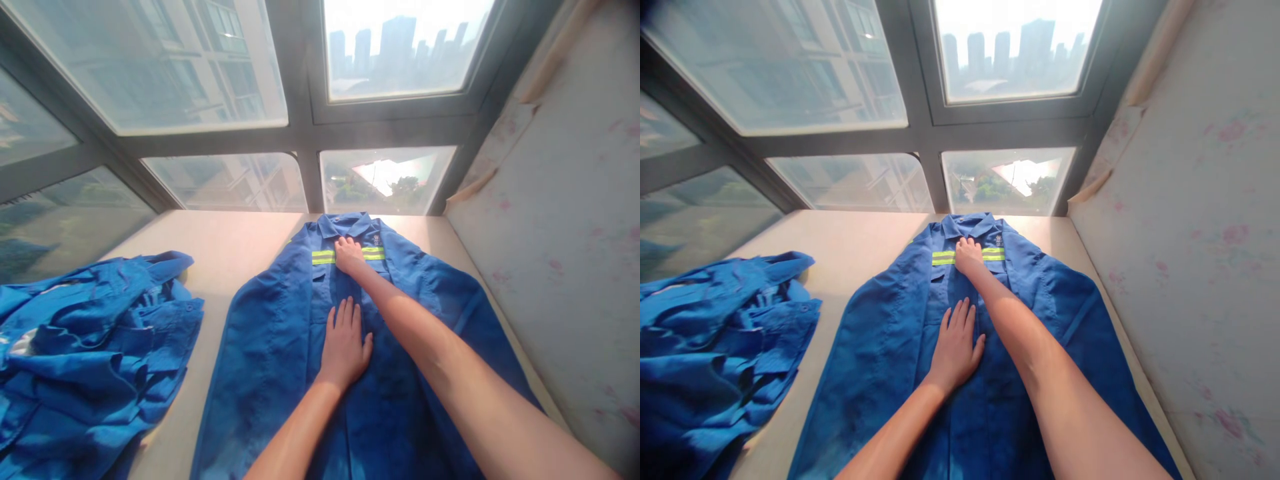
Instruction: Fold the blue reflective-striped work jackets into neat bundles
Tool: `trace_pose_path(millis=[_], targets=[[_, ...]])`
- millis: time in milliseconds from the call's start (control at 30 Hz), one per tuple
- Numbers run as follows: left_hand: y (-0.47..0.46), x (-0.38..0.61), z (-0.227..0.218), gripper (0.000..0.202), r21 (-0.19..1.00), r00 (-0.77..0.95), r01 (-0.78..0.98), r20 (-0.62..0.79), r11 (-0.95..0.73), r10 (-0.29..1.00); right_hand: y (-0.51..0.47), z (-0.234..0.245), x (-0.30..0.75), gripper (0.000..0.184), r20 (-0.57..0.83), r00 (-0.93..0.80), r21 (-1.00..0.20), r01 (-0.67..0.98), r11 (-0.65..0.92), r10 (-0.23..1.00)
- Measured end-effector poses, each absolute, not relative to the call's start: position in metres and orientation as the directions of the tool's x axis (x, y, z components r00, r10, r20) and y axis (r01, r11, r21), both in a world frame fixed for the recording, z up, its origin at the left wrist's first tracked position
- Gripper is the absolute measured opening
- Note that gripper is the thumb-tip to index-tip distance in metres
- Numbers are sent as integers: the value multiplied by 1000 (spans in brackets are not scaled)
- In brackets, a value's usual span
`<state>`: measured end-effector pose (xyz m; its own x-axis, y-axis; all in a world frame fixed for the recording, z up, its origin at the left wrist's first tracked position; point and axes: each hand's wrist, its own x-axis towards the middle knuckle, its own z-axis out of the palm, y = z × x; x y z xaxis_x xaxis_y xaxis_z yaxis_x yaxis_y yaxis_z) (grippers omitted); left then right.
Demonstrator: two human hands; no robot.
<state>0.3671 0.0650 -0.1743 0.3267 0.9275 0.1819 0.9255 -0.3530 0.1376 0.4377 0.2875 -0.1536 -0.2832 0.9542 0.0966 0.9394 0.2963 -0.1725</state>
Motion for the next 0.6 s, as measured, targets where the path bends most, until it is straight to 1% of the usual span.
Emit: trace_pose_path(millis=[67, 133, 233, 300, 367, 433, 500, 600], targets=[[65, 367, -174, 61, 142, 320, 927, 186, -348, 929, 293, -148, 455, 36, 84, -291, -197, 933, 302, 953], [65, 368, -175, 61, 148, 315, 927, 190, -344, 930, 304, -141, 481, 33, 77, -260, -217, 938, 271, 962], [65, 368, -175, 62, 158, 311, 926, 192, -343, 931, 332, -128, 527, 37, 93, -122, -217, 966, 140, 988], [64, 368, -174, 63, 167, 313, 924, 184, -343, 932, 354, -124, 552, 37, 105, -20, -204, 978, 41, 994], [64, 367, -173, 64, 175, 313, 923, 171, -341, 934, 376, -124, 567, 36, 84, 68, -190, 981, -51, 994], [64, 367, -171, 65, 181, 312, 924, 154, -337, 938, 394, -128, 573, 41, 27, 126, -174, 978, -119, 992], [64, 366, -170, 65, 183, 310, 925, 138, -332, 941, 409, -133, 574, 41, -27, 140, -158, 977, -143, 990], [63, 365, -169, 65, 186, 309, 926, 125, -328, 943, 423, -140, 574, 31, -34, 121, -125, 984, -124, 992]])
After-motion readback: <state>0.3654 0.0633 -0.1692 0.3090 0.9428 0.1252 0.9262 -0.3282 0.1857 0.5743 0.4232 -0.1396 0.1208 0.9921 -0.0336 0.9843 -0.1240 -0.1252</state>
